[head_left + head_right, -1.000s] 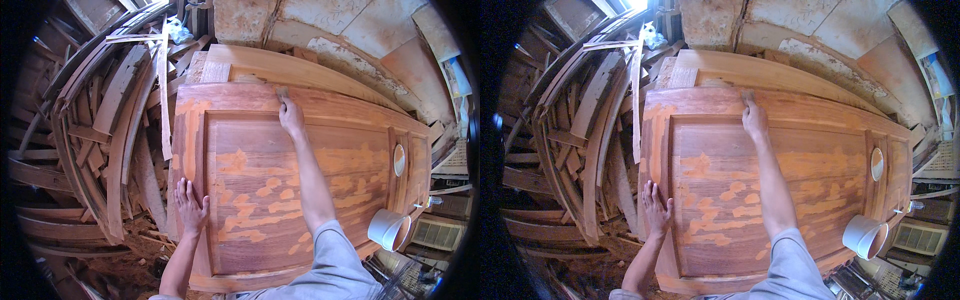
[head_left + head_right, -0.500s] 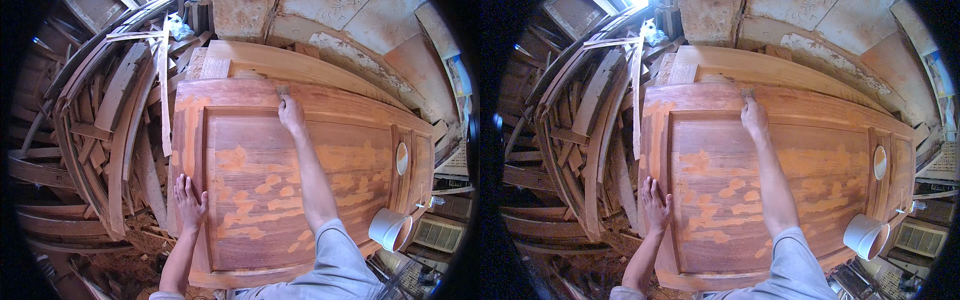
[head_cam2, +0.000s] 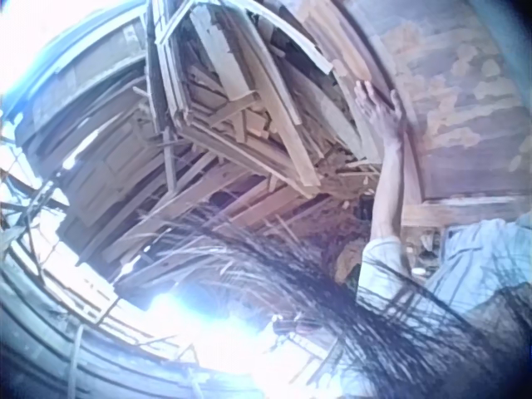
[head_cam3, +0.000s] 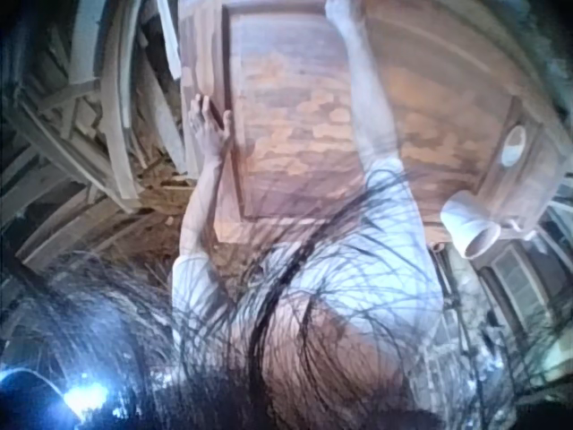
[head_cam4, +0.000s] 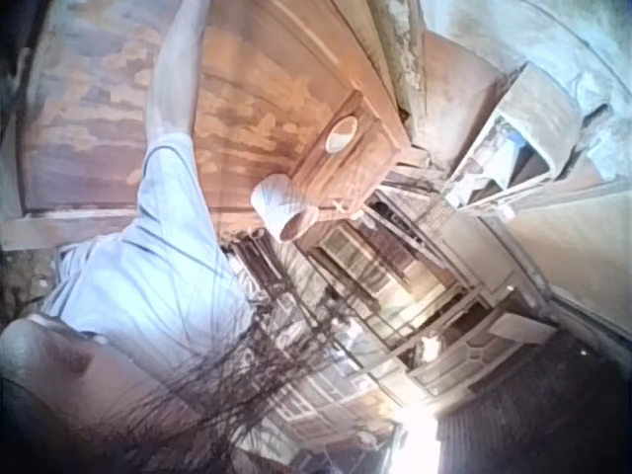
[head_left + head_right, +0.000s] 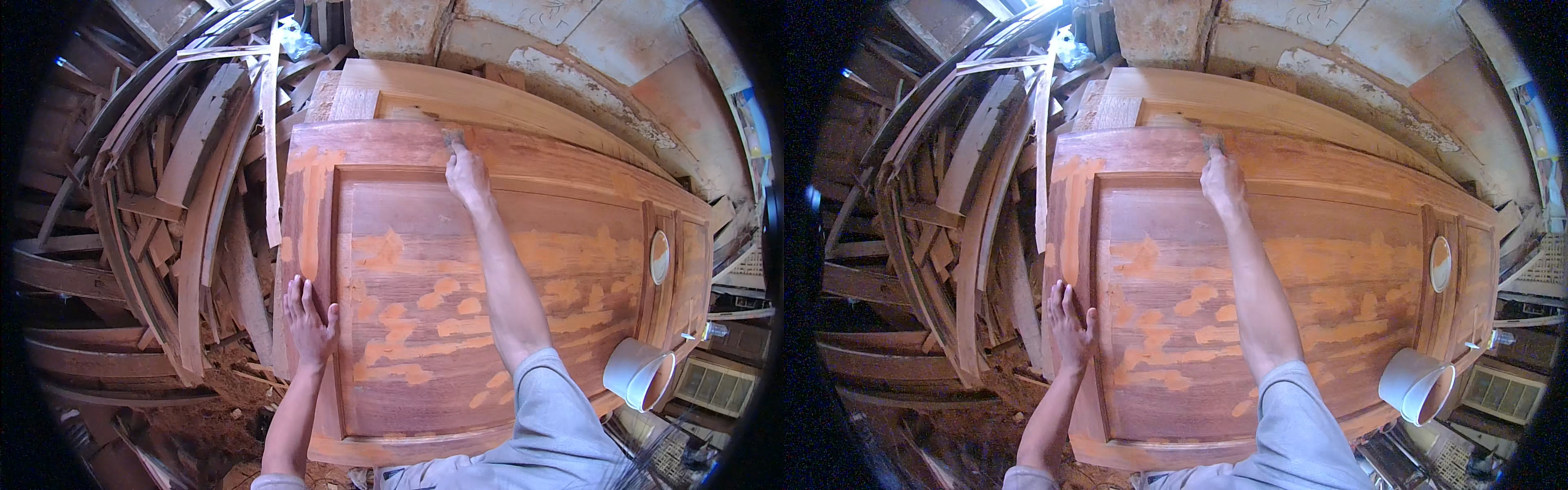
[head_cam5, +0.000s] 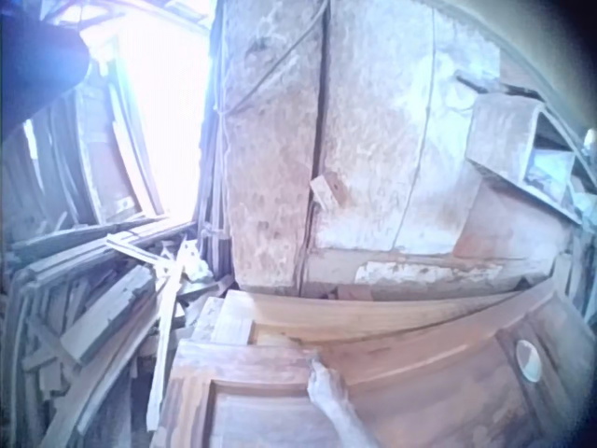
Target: The person applies a brown paste from a bucket to the surface of a wooden door using a putty knife. The person works on the door's recessed panel and frame edges, smoothing the material by hand and with the knife.
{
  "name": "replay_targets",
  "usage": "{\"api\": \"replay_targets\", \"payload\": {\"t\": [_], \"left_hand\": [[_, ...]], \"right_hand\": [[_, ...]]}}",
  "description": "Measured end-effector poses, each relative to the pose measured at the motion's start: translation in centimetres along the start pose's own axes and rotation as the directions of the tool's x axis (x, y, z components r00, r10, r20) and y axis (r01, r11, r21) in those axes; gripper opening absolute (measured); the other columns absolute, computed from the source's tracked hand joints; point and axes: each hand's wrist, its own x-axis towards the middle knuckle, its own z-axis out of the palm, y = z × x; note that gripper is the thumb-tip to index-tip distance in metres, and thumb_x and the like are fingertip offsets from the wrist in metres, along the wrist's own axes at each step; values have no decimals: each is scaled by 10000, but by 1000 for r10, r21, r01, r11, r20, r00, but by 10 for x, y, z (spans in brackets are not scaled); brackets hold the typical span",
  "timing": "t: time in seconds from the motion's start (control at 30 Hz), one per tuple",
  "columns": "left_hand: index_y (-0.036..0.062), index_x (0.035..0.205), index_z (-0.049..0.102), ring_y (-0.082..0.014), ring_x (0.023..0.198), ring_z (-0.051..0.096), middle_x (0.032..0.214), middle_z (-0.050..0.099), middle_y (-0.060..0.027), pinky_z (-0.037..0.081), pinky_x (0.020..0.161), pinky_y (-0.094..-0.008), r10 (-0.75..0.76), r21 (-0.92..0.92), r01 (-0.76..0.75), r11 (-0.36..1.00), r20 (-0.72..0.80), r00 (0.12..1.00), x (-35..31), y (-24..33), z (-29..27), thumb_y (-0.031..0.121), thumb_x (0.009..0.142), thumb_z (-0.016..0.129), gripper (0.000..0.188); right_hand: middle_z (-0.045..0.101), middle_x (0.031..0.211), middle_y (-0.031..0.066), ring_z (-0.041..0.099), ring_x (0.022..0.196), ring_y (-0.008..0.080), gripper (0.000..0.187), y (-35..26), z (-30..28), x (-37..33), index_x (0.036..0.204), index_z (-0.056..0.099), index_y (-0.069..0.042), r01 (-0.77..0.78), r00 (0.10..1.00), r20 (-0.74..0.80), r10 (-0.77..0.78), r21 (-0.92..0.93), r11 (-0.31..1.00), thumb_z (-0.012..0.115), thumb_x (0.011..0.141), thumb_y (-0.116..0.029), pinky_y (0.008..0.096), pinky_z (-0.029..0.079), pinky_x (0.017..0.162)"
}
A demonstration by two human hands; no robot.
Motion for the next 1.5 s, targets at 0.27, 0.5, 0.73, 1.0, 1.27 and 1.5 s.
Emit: {"api": "replay_targets", "payload": {"t": [0.27, 0.5, 0.73, 1.0, 1.27, 1.5], "left_hand": [[22, 1446, 371, -369, 1444, 279, 1533, 331, -194, 190, 1195, -500, -2, 3, 2, 1000, -27, 1000, 1, -2, -4, 396, 921, 573, 675], [23, 1444, 376, -372, 1439, 285, 1528, 337, -198, 194, 1194, -500, -1, -11, 1, 1000, -18, 1000, 4, 5, 1, 398, 924, 569, 670], [30, 1441, 386, -367, 1440, 286, 1529, 339, -196, 202, 1191, -500, -29, 19, 29, 999, -27, 999, 0, -2, -2, 399, 922, 578, 665], [27, 1444, 380, -362, 1440, 288, 1532, 336, -192, 202, 1193, -498, -11, 5, 11, 1000, -22, 1000, 3, 4, 1, 377, 915, 587, 667], [23, 1438, 387, -363, 1438, 289, 1531, 336, -195, 203, 1192, -501, -26, 9, 26, 1000, -22, 999, 2, 3, -4, 376, 916, 589, 662], [14, 1427, 397, -370, 1430, 303, 1524, 345, -202, 197, 1194, -498, -16, -8, 16, 1000, -26, 1000, 3, 1, -1, 377, 917, 579, 652]], "right_hand": [[678, 857, 275, 665, 845, 460, 294, -7, -35, -5, 1168, 634, -81, 49, 998, -28, -48, 28, 998, 501, 927, -185, 554, 526, 760], [679, 864, 269, 663, 850, 462, 306, 22, -6, 5, 1186, 621, -70, -26, 1000, -11, 26, -28, 999, 483, 943, -196, 555, 523, 770], [674, 910, 279, 655, 876, 464, 331, 9, -40, -5, 1204, 618, -45, 37, 994, 103, -35, -17, 999, 475, 946, -195, 556, 510, 789], [670, 926, 280, 653, 876, 455, 371, 21, -19, 6, 1254, 603, -49, -84, 996, 33, 86, -54, 995, 449, 956, -205, 532, 513, 796], [677, 925, 278, 657, 892, 468, 375, 15, -28, -1, 1292, 566, -74, 41, 999, 33, -41, 6, 999, 478, 956, -216, 568, 506, 822], [669, 918, 304, 656, 888, 479, 477, 11, 7, 27, 1420, 407, -85, -29, 995, 92, 33, -48, 998, 457, 956, -186, 558, 528, 788]]}}
